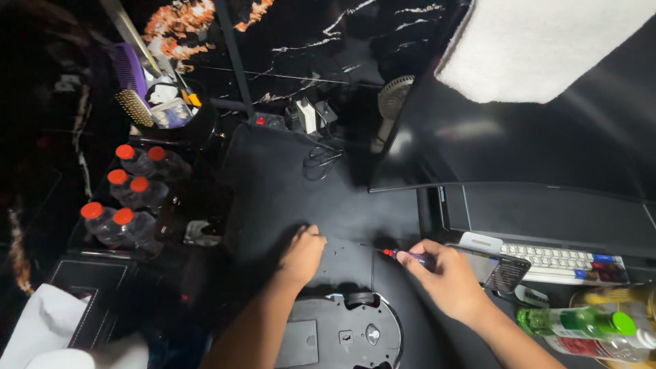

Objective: Unscrewing the bottom panel of a remote-controlled toy car using a screwdriver.

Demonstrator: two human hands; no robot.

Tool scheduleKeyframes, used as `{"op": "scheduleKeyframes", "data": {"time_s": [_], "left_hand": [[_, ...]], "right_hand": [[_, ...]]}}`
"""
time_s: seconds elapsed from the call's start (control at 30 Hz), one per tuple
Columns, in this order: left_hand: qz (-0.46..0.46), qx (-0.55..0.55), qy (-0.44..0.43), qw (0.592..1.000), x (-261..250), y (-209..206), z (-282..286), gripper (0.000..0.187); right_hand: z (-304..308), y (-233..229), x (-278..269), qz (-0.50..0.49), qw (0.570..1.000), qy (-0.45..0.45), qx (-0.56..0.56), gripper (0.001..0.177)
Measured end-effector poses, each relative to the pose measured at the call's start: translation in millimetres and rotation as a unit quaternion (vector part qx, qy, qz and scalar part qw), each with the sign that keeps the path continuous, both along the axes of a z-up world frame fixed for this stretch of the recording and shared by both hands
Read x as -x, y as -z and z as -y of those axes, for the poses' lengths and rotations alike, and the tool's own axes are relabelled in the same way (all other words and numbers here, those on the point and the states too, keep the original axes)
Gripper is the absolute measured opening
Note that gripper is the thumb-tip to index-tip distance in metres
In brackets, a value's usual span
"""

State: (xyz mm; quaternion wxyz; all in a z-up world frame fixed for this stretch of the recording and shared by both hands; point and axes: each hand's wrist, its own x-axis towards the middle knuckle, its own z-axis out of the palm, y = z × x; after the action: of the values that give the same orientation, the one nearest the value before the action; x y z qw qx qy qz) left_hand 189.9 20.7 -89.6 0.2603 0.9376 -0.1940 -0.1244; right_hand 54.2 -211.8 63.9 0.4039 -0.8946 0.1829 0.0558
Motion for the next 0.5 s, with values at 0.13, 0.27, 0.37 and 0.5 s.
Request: {"op": "scheduleKeyframes", "data": {"time_s": [0.13,0.27,0.37,0.5], "left_hand": [[0.073,-0.008,0.065,0.995,-6.4,11.8,-2.6,0.008],[0.083,0.155,0.062,0.982,5.0,-18.8,-4.9,0.003],[0.109,0.131,0.058,0.984,4.3,-23.7,-11.9,0.004],[0.117,0.095,0.088,0.985,-7.5,-5.2,-11.2,0.012]], "right_hand": [[0.5,6.3,3.1,-0.001,1.000,0.004,0.004,0.030],[-4.9,-4.9,4.4,0.033,0.999,-0.020,-0.002,0.025],[1.9,-2.4,6.7,0.031,0.999,-0.034,-0.016,0.024],[2.4,-7.0,10.6,0.035,0.999,-0.036,-0.015,0.023]]}}
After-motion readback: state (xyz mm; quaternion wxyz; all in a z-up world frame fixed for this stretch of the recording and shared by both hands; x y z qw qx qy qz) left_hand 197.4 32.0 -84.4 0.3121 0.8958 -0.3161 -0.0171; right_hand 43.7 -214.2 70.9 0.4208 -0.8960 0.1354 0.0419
